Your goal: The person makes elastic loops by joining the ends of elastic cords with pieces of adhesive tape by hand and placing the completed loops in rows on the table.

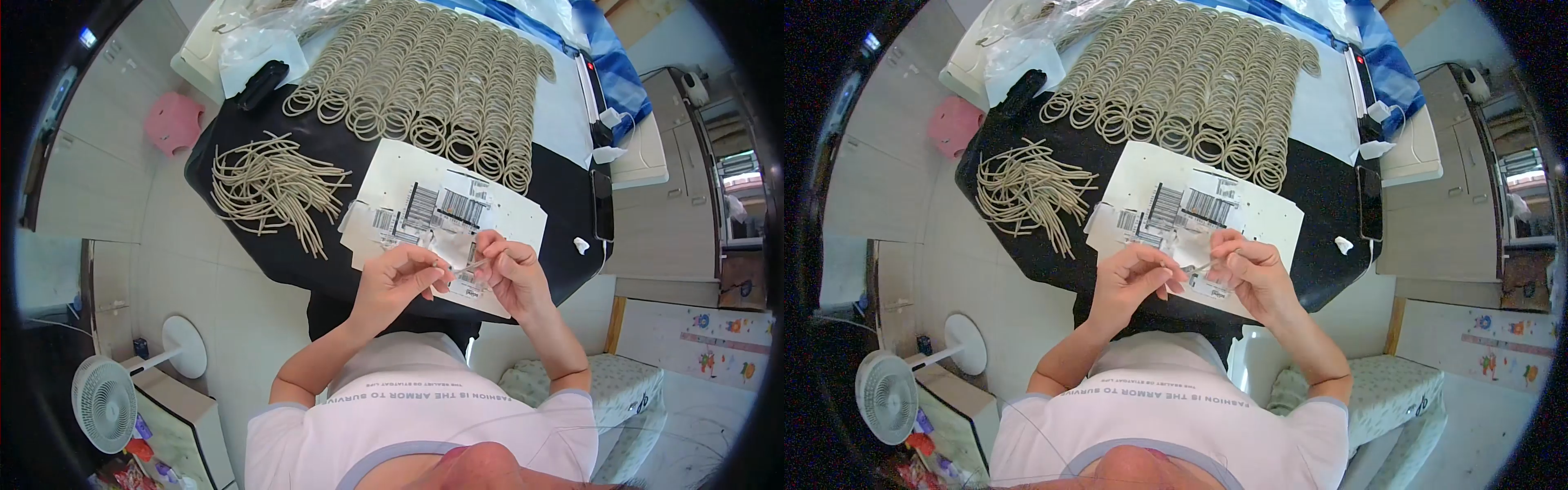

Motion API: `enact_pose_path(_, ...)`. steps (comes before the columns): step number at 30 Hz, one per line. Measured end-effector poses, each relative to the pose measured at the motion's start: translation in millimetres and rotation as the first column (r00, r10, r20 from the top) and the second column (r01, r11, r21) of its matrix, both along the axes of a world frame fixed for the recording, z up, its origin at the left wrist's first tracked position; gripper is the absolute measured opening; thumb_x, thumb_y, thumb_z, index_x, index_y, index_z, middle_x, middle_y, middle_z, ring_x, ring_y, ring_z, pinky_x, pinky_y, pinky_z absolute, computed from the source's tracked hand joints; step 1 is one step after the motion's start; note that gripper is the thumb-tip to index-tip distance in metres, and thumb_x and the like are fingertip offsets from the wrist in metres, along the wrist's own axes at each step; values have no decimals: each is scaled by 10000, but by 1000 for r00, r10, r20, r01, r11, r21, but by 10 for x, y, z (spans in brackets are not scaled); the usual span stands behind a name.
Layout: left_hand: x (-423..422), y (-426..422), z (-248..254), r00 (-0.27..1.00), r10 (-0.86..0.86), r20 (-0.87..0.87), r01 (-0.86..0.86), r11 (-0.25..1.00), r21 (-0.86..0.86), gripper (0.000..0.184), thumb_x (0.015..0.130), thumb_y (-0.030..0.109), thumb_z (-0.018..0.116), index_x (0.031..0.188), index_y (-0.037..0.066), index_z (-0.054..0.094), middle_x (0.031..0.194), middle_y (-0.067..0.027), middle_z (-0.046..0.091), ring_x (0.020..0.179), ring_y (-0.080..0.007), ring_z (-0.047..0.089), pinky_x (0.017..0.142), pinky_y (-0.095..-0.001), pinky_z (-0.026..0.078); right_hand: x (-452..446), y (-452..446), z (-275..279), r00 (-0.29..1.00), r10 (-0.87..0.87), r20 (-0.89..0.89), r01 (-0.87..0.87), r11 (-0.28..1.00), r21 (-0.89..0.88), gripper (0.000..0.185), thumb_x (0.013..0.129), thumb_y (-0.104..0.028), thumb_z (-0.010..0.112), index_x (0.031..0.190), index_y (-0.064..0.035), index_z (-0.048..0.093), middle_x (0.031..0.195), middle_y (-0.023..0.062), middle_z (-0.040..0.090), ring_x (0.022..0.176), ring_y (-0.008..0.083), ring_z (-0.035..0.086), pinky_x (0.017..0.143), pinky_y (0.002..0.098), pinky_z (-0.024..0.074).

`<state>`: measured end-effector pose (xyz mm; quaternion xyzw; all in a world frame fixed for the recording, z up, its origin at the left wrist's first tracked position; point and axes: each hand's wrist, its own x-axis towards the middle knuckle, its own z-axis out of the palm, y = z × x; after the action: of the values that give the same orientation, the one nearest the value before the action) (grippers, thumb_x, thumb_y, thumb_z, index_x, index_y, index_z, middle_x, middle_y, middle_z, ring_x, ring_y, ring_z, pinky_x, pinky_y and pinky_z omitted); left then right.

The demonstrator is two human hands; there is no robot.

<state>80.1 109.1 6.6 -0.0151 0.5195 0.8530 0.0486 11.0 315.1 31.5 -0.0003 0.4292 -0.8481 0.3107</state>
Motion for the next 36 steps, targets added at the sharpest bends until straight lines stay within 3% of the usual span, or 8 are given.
enact_pose_path(6, -61, 46, -135, 958, 120, -259, -221, 888, -404, 169, 803, -51, 718, 967, -7, 718, 868, -77, 706, 765, -124, 664, 682, -237, 538, -90, 129, -47, 974, 114, -194, -39, 935, 352, 142, 841, -13, 705, 967, 47, 683, 872, 86, 674, 764, 126, 653, 674, 242, 548)
enact_pose_path(9, -57, 113, -135, 955, 203, -218, -280, 863, -421, 193, 800, -39, 725, 990, -9, 712, 850, -83, 706, 754, -112, 655, 669, -236, 535, -108, 134, -58, 948, 183, -262, -28, 865, 501, 133, 838, 0, 706, 964, 39, 687, 858, 72, 676, 735, 111, 637, 664, 230, 533)
enact_pose_path(16, -67, 104, -278, 906, 167, -390, -370, 759, -536, 179, 771, -37, 741, 943, 5, 710, 881, -97, 697, 705, -139, 651, 616, -252, 531, -101, 58, -126, 818, 312, -484, 92, 759, 644, 140, 842, -16, 705, 972, 29, 683, 879, 56, 668, 726, 102, 635, 623, 239, 523)
enact_pose_path(19, -61, 87, -272, 908, 131, -398, -355, 746, -564, 177, 767, -38, 741, 933, 12, 708, 885, -102, 691, 699, -152, 655, 608, -251, 535, -96, -10, -110, 628, 488, -606, 273, 591, 759, 118, 836, -10, 700, 944, 29, 671, 882, 79, 657, 697, 121, 638, 618, 247, 526)
enact_pose_path(33, -39, 85, -283, 908, 103, -406, -360, 687, -631, 208, 765, -38, 736, 959, 36, 713, 893, -92, 674, 678, -164, 653, 591, -253, 540, -91, -74, -134, 319, 667, -674, 515, 474, 714, 122, 784, -9, 719, 885, -29, 654, 829, 69, 635, 654, 189, 637, 560, 276, 526)
enact_pose_path(36, -49, 100, -334, 862, 128, -490, -438, 675, -594, 179, 773, 13, 739, 940, 64, 701, 831, -73, 647, 617, -192, 615, 546, -278, 499, -96, -90, -125, 302, 661, -687, 519, 490, 700, 129, 779, -13, 722, 886, -31, 653, 830, 68, 631, 662, 192, 637, 561, 282, 527)
